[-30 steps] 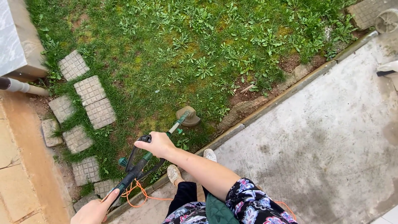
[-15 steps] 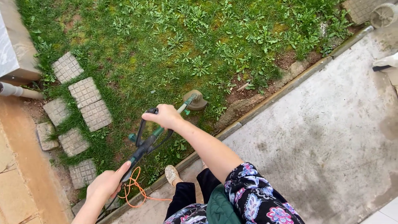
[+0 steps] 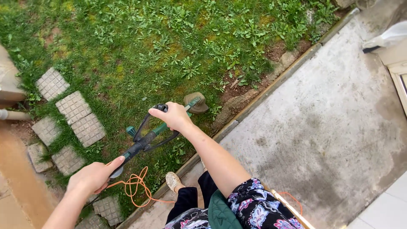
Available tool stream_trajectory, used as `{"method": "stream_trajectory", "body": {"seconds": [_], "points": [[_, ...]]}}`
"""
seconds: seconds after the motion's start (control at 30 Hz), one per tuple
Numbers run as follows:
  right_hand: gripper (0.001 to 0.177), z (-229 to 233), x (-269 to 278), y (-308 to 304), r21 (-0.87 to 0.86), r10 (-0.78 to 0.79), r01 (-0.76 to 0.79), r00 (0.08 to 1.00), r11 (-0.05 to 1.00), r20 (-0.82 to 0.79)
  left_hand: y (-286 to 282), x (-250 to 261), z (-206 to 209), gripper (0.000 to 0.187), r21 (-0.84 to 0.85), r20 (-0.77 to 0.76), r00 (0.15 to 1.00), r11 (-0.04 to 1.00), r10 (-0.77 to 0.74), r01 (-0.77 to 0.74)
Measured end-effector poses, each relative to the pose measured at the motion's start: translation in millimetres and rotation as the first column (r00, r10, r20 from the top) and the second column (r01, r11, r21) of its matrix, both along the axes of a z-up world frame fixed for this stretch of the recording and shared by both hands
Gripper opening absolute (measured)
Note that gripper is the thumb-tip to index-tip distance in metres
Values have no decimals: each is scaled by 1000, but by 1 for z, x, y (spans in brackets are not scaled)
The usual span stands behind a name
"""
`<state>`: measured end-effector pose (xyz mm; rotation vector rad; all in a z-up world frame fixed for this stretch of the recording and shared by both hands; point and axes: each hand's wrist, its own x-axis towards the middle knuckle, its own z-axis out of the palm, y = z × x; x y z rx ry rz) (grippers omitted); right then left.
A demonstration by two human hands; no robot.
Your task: The person uses a string trimmer to cut grass and weeds in a small garden area. They move the trimmer back and forth along the edges of a paved walkway and a building wall, clearing vegetation from between stepping stones and near a downspout.
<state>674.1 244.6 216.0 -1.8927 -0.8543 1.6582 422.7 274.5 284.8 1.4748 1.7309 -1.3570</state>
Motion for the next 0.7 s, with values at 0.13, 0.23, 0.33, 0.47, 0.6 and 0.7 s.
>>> {"method": "stream_trajectory", "body": {"seconds": [0.13, 0.23, 0.33, 0.47, 0.6, 0.7], "points": [[45, 5, 5, -14, 37, -68, 68, 998, 997, -14, 12, 13, 13, 90, -4, -50, 996, 997, -74, 74], [45, 6, 15, -24, 25, -162, 162, 987, 987, -9, 22, 29, 17, 90, -43, -110, 981, 987, -160, 156], [49, -3, 24, -35, 13, -164, 164, 984, 986, 67, 22, 42, 15, 89, -36, -99, 977, 982, -187, 185], [49, -12, 36, -49, 31, -236, 235, 970, 972, 62, 18, 59, 9, 86, -49, -70, 977, 979, -201, 198], [45, -19, 54, -63, 48, -258, 257, 965, 965, 34, 9, 82, 6, 84, -51, -40, 975, 975, -219, 217], [47, -22, 69, -68, 15, -252, 252, 964, 968, 88, 4, 95, 1, 89, -47, -39, 966, 966, -257, 255]]}}
